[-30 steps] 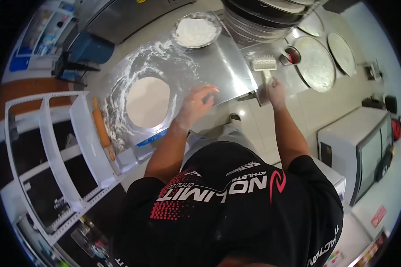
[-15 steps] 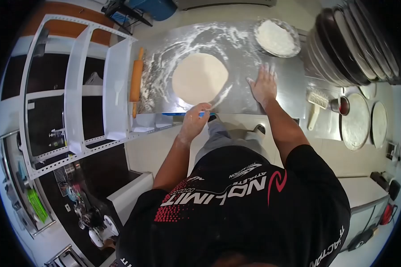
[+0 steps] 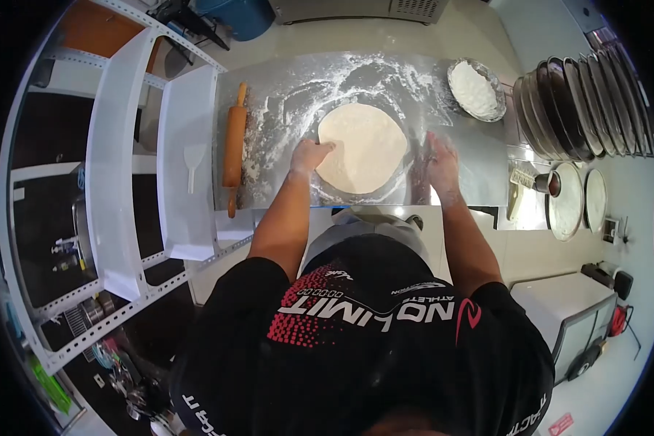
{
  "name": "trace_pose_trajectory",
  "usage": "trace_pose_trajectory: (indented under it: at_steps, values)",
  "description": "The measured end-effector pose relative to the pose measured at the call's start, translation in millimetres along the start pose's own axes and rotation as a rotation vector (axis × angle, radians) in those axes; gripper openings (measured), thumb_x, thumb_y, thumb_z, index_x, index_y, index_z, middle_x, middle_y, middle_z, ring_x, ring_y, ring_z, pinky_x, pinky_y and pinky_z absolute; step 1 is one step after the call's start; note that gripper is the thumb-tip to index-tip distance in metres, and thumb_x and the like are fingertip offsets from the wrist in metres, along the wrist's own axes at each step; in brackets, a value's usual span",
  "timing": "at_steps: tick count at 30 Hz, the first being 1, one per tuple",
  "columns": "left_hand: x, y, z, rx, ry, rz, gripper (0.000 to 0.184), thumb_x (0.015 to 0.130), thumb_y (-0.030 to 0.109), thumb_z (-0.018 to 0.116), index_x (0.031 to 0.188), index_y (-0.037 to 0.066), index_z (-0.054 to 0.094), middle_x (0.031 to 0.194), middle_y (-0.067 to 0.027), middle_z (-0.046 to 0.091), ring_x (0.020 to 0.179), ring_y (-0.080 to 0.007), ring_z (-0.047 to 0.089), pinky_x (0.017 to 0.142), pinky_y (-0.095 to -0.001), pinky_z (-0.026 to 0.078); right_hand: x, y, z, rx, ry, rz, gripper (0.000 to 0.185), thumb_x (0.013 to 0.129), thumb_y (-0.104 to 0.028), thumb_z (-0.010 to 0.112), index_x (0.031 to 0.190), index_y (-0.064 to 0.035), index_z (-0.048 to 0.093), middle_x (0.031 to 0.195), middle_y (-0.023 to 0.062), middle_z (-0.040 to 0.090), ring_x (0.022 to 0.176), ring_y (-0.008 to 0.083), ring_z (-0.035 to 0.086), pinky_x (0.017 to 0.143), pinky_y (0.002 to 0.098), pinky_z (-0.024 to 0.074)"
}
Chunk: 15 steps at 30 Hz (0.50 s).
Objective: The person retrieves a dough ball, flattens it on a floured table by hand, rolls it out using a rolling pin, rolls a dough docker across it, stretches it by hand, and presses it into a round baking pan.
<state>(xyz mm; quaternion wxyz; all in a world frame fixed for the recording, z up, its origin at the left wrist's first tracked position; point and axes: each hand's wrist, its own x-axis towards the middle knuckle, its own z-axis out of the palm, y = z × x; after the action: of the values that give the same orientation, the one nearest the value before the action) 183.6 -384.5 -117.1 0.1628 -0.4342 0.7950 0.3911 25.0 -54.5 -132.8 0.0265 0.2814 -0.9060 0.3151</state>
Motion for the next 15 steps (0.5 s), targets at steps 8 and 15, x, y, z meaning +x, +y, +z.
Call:
trace_pose_trajectory:
  at_steps: [8, 15]
  values:
    - [12.9, 23.3, 3.7, -0.688, -0.094, 0.097, 0.037, 0.088, 0.017, 0.078, 0.117, -0.006, 0.069, 0.098, -0.0145, 0.074, 0.083, -0.0209, 0.071, 0.074, -0.0301, 0.058, 95.9, -37.8, 68.1, 0.294, -0.352, 0.136, 0.042, 0.088, -0.016, 0.064, 0.127, -0.0004, 0.067, 0.12, 0.0155, 0.073, 0.103, 0.0324, 0.07, 0.091, 0.0403, 0.0549]
    - [25.3, 26.5, -5.5, -0.751, -0.224, 0.199, 0.034, 0.093, 0.018, 0.075, 0.115, -0.006, 0.069, 0.099, -0.0144, 0.074, 0.083, -0.0188, 0.07, 0.075, -0.0288, 0.057, 103.6, -47.4, 63.2, 0.404, -0.32, 0.309, 0.039, 0.088, -0.019, 0.066, 0.122, -0.0015, 0.071, 0.11, 0.0152, 0.075, 0.096, 0.0279, 0.071, 0.085, 0.0389, 0.0564]
